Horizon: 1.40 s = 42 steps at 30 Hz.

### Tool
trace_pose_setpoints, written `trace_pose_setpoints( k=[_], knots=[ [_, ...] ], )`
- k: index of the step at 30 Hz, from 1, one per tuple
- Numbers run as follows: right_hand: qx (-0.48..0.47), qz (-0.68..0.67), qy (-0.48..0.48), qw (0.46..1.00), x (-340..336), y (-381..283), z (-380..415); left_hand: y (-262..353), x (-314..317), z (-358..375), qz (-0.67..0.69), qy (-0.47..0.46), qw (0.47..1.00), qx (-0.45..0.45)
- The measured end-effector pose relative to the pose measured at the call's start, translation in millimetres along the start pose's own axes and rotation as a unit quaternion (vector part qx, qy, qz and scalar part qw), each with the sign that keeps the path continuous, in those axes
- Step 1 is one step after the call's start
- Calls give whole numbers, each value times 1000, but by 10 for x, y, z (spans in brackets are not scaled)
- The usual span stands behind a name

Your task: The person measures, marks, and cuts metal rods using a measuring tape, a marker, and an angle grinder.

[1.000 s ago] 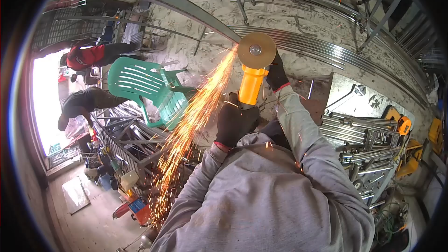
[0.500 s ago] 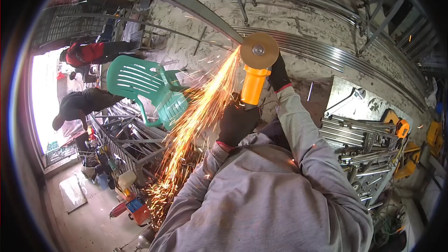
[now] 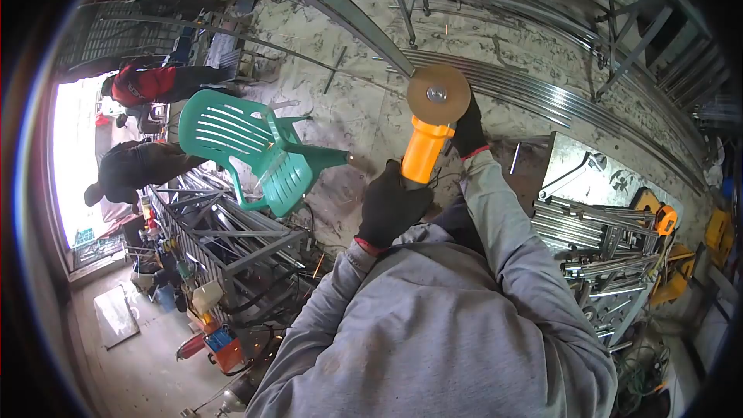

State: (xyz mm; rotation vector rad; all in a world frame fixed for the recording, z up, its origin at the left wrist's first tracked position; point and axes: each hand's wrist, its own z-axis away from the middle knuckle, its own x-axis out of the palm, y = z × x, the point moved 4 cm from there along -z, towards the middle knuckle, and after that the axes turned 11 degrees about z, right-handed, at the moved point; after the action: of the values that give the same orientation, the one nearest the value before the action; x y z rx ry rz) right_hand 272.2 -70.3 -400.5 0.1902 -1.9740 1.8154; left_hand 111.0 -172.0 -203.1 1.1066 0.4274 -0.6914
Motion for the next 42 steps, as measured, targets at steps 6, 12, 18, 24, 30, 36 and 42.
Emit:
trace_pose_setpoints(
  k=[6, 12, 18, 24, 30, 36, 42],
  knots=[
    [118, -272, 33, 954, -348, 153, -122, -382, -208, 324, 30, -34, 994, 96],
    [-157, 75, -12, 985, 392, -1903, -490, -976, -638, 331, 112, -23, 993, 18],
    [-160, 221, -83, 959, 1466, -2593, -774, -1449, -903, 184, 358, -7, 930, -77],
    [-133, 159, 14, 978, 1406, -2467, -879, -1897, -1226, 96, 407, 0, 910, -76],
    [104, -204, 82, 970, 174, -1954, -1378, -2252, -1534, -55, 440, -2, 894, -85],
    [117, -141, 56, 981, -583, -787, -1554, -2653, -1732, -152, 431, 1, 898, -88],
    [96, -45, -80, 991, -744, 296, -1438, -2820, -1797, -97, 416, 23, 899, -136]
  ],
)
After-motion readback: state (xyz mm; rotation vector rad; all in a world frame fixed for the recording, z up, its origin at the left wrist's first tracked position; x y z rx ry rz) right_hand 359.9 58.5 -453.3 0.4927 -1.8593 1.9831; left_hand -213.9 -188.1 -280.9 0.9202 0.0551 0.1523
